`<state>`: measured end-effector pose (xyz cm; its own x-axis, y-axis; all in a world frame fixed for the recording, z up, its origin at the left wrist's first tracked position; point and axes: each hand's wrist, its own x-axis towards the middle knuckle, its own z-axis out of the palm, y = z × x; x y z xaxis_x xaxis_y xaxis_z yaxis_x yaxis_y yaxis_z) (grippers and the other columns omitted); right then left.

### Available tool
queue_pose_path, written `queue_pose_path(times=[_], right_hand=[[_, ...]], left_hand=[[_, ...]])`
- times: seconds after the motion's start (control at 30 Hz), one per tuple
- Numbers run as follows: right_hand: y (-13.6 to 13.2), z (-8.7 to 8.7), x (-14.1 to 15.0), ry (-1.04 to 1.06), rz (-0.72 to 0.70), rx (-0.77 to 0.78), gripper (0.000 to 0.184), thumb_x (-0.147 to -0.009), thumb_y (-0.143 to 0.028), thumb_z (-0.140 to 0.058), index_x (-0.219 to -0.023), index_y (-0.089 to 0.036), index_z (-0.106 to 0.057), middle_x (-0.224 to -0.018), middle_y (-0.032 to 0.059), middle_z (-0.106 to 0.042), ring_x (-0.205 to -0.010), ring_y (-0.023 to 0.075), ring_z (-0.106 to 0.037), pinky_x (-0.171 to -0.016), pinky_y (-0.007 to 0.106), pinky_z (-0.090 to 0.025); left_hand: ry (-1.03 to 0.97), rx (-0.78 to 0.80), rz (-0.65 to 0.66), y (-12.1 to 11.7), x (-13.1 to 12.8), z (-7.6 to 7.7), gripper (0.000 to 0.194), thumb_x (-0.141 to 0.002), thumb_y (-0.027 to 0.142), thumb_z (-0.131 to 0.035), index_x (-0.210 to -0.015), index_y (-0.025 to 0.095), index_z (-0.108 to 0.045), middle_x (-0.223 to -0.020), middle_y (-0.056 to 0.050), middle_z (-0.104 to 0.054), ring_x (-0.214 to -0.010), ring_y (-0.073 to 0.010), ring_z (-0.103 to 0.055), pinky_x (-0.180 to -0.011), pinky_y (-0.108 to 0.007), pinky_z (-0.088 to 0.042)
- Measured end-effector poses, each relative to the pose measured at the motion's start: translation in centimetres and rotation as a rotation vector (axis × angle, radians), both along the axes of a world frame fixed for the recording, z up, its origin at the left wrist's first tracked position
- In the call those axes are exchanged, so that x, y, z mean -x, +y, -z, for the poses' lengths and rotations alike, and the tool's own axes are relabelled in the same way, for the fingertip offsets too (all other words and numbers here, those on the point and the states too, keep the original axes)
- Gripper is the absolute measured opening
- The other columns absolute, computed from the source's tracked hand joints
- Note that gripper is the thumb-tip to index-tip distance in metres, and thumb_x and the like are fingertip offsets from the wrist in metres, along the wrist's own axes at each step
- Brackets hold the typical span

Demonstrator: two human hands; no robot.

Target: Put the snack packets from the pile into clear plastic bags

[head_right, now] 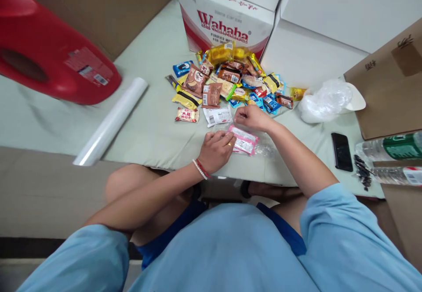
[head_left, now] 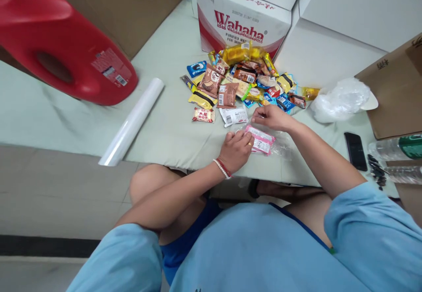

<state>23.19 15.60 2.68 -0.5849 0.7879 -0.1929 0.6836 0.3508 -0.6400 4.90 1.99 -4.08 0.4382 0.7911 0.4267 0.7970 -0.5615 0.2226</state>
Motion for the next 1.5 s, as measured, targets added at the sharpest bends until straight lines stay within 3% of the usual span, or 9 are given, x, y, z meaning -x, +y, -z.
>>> queue_pose_path(times=[0.3, 0.4, 0.5, 0.67, 0.8, 1.0, 1.17, 1.27, 1.5], right_hand=[[-10.5, 4.4, 0.7, 0.179, 0.150, -0.363, 0.024, -0.100, -0.025, -0.054, -0.112, -0.020, -0.074, -0.092, 0.0074, -0.064, -0.083, 0.0203, -0.060, -0.076, 0.032, -0.048], [-11.8, 6.1, 0.9, 0.194, 0.149, -0.467, 0.031, -0.100, -0.018, -0.049, -0.117, -0.022, -0.075, -0.094, 0.0084, -0.060, -0.086, 0.0217, -0.058, -0.079, 0.034, -0.049], [-12.2, 6.8, 0.6, 0.190, 0.149, -0.521, 0.032, -0.100, -0.016, -0.050, -0.117, -0.024, -0.076, -0.094, 0.0073, -0.059, -0.087, 0.0213, -0.057, -0.078, 0.034, -0.049], [-12.4, 7.3, 0.0, 0.232, 0.146, -0.586, 0.032, -0.099, -0.014, -0.051, -0.116, -0.026, -0.075, -0.095, 0.0061, -0.059, -0.088, 0.0200, -0.057, -0.075, 0.034, -0.049], [-12.7, 7.7, 0.1, 0.307, 0.163, -0.671, 0.034, -0.098, -0.010, -0.050, -0.116, -0.026, -0.074, -0.095, 0.0058, -0.058, -0.088, 0.0191, -0.057, -0.075, 0.033, -0.048], [-12.6, 8.1, 0.2, 0.287, 0.148, -0.660, 0.032, -0.094, -0.009, -0.055, -0.106, -0.028, -0.077, -0.090, 0.0042, -0.057, -0.083, 0.0183, -0.055, -0.073, 0.033, -0.046], [-12.6, 7.8, 0.0, 0.307, 0.127, -0.631, 0.029, -0.097, -0.014, -0.054, -0.106, -0.027, -0.078, -0.089, 0.0044, -0.058, -0.081, 0.0183, -0.056, -0.072, 0.033, -0.046], [-12.8, 7.2, 0.1, 0.351, 0.240, -0.560, 0.028, -0.101, -0.022, -0.053, -0.119, -0.026, -0.074, -0.093, 0.0052, -0.060, -0.082, 0.0194, -0.059, -0.072, 0.034, -0.050], [-12.9, 6.8, 0.3, 0.400, 0.310, -0.461, 0.023, -0.102, -0.029, -0.055, -0.114, -0.026, -0.075, -0.094, 0.0062, -0.062, -0.083, 0.0202, -0.062, -0.074, 0.036, -0.053]], left_hand=[[-0.261, 0.233, -0.175, 1.0, 1.0, -0.8, 0.014, -0.094, 0.019, -0.059, -0.104, 0.021, -0.068, -0.116, -0.010, -0.073, -0.109, -0.0291, -0.061, -0.089, -0.043, -0.041], [-0.392, 0.277, -0.281, 2.1, 1.7, -1.2, 0.037, -0.084, 0.020, -0.067, -0.120, 0.018, -0.063, -0.127, -0.013, -0.066, -0.118, -0.0309, -0.058, -0.096, -0.043, -0.044], [-0.367, 0.374, -0.187, 3.1, 2.3, -1.6, 0.048, -0.080, 0.020, -0.069, -0.128, 0.021, -0.063, -0.128, -0.011, -0.068, -0.123, -0.0325, -0.057, -0.102, -0.047, -0.042], [-0.374, 0.516, -0.046, 4.1, 4.1, -2.4, 0.012, -0.081, 0.015, -0.066, -0.088, 0.021, -0.074, -0.079, -0.002, -0.067, -0.095, -0.0263, -0.063, -0.093, -0.044, -0.045], [-0.514, 0.542, 0.081, 4.5, 6.9, -2.8, 0.018, -0.072, 0.005, -0.059, -0.074, 0.020, -0.069, -0.078, -0.001, -0.063, -0.082, -0.0187, -0.061, -0.082, -0.033, -0.049], [-0.580, 0.585, -0.185, 4.9, 8.8, -1.9, 0.012, -0.076, 0.010, -0.059, -0.079, 0.018, -0.066, -0.085, -0.003, -0.064, -0.079, -0.0178, -0.061, -0.078, -0.033, -0.052], [-0.651, 0.483, 0.030, 4.1, 6.1, -1.6, 0.050, -0.081, 0.028, -0.074, -0.130, 0.021, -0.065, -0.127, -0.009, -0.066, -0.110, -0.0236, -0.065, -0.101, -0.040, -0.053], [-0.537, 0.565, 0.133, 4.2, 5.1, -1.7, 0.040, -0.076, 0.017, -0.071, -0.115, 0.021, -0.075, -0.109, -0.006, -0.070, -0.098, -0.0216, -0.067, -0.096, -0.037, -0.054], [-0.638, 0.582, -0.056, 5.6, 7.8, -2.8, 0.018, -0.072, 0.012, -0.062, -0.078, 0.019, -0.078, -0.080, -0.001, -0.064, -0.078, -0.0162, -0.060, -0.079, -0.031, -0.051]])
